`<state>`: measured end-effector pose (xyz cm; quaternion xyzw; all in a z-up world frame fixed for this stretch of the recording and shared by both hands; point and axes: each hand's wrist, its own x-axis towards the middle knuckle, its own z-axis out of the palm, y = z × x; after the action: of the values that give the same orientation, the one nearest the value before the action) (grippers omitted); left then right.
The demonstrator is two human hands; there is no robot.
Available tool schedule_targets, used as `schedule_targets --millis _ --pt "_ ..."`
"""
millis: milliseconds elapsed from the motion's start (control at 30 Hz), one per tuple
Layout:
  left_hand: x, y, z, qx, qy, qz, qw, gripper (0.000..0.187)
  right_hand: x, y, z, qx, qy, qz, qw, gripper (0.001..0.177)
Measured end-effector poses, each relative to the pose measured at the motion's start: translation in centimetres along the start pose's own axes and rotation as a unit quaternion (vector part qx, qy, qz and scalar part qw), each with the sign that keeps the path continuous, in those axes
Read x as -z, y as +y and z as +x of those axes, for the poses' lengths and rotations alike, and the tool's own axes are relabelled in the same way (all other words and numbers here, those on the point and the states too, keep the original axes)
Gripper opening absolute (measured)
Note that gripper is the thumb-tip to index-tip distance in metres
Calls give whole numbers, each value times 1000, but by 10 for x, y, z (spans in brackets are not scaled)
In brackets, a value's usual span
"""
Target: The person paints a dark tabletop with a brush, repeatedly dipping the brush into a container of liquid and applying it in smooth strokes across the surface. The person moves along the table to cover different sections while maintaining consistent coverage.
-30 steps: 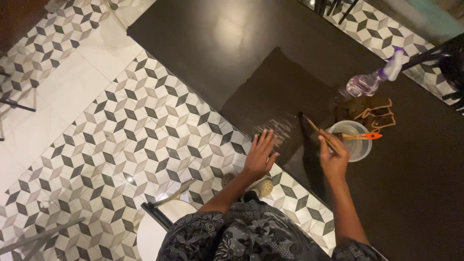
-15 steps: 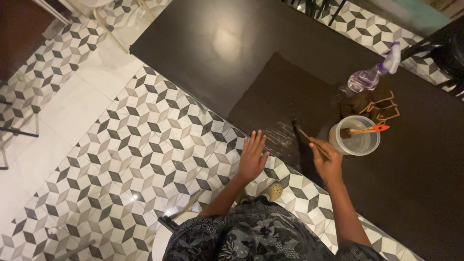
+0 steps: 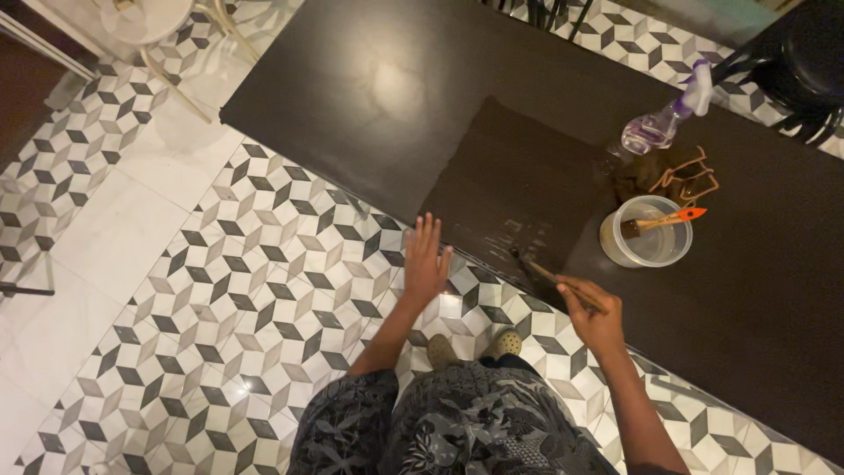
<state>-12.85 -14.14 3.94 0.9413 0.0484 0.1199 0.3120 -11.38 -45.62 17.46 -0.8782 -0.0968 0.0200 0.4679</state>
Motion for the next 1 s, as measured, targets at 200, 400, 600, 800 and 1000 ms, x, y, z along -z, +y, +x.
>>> schedule_targets --millis 200,400,600,800,1000 --pt "13 -39 31 11 21 18 1000 63 -5 10 26 -88 33 -18 995 19" --pt "-7 -71 45 24 0 75 997 60 -20 31 65 7 77 14 997 18" --pt "-17 -84 44 36 -27 80 996 59 -32 26 76 41 81 -25 996 17" --pt "-13 -86 44 41 -57 92 993 57 -27 -6 51 -2 50 -29 998 19" --pt "-13 -89 42 14 -39 107 993 56 -25 -25 14 41 39 -33 998 19"
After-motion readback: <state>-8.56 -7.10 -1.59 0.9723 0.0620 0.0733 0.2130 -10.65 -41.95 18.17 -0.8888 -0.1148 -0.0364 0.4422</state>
